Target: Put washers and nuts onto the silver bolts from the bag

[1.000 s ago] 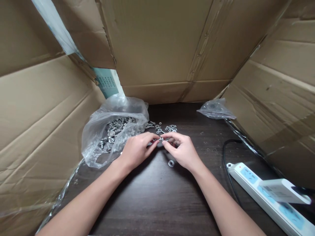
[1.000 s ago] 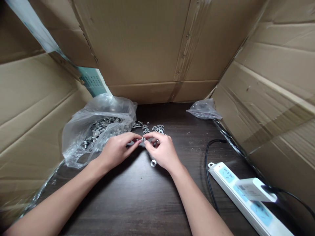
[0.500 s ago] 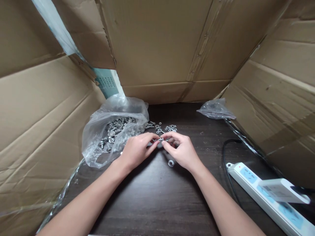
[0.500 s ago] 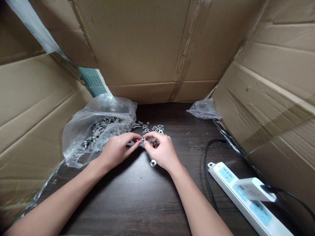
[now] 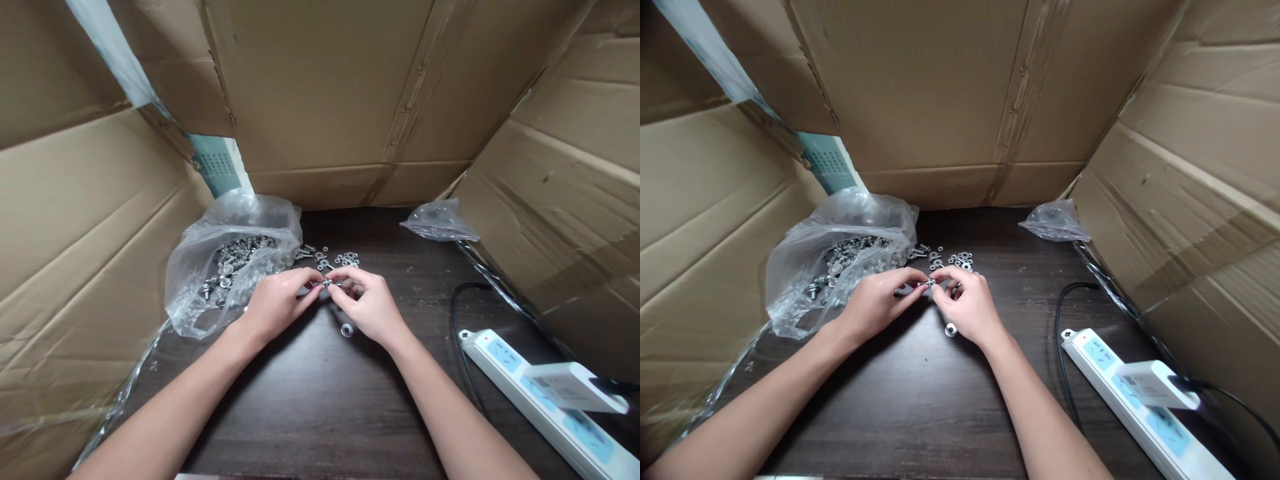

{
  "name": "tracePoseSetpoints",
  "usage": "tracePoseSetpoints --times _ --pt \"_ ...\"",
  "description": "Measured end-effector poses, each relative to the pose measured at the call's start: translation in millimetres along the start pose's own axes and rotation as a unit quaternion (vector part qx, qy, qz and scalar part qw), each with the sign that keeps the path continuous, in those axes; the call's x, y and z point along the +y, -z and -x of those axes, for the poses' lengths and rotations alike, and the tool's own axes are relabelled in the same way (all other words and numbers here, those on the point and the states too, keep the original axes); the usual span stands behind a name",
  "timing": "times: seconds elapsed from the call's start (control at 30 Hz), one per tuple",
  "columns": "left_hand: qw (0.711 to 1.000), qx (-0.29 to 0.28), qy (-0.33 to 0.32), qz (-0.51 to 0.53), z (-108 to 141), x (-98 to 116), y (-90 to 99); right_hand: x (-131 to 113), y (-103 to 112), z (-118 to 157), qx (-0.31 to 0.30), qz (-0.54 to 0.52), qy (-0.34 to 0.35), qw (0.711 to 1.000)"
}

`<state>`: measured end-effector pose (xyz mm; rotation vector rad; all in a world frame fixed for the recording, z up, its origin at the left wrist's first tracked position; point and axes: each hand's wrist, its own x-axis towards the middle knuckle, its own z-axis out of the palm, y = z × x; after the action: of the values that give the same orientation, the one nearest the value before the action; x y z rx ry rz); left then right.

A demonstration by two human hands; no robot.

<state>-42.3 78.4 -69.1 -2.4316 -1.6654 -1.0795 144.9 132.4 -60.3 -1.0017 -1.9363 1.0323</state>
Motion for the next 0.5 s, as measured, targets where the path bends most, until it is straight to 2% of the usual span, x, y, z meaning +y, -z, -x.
tracePoseSetpoints --times 0.5 --pt "0.999 -0.010 0.003 -0.032 -0.8 2.2 1.8 1.5 1.4 1.0 -0.015 0.006 0.003 1.000"
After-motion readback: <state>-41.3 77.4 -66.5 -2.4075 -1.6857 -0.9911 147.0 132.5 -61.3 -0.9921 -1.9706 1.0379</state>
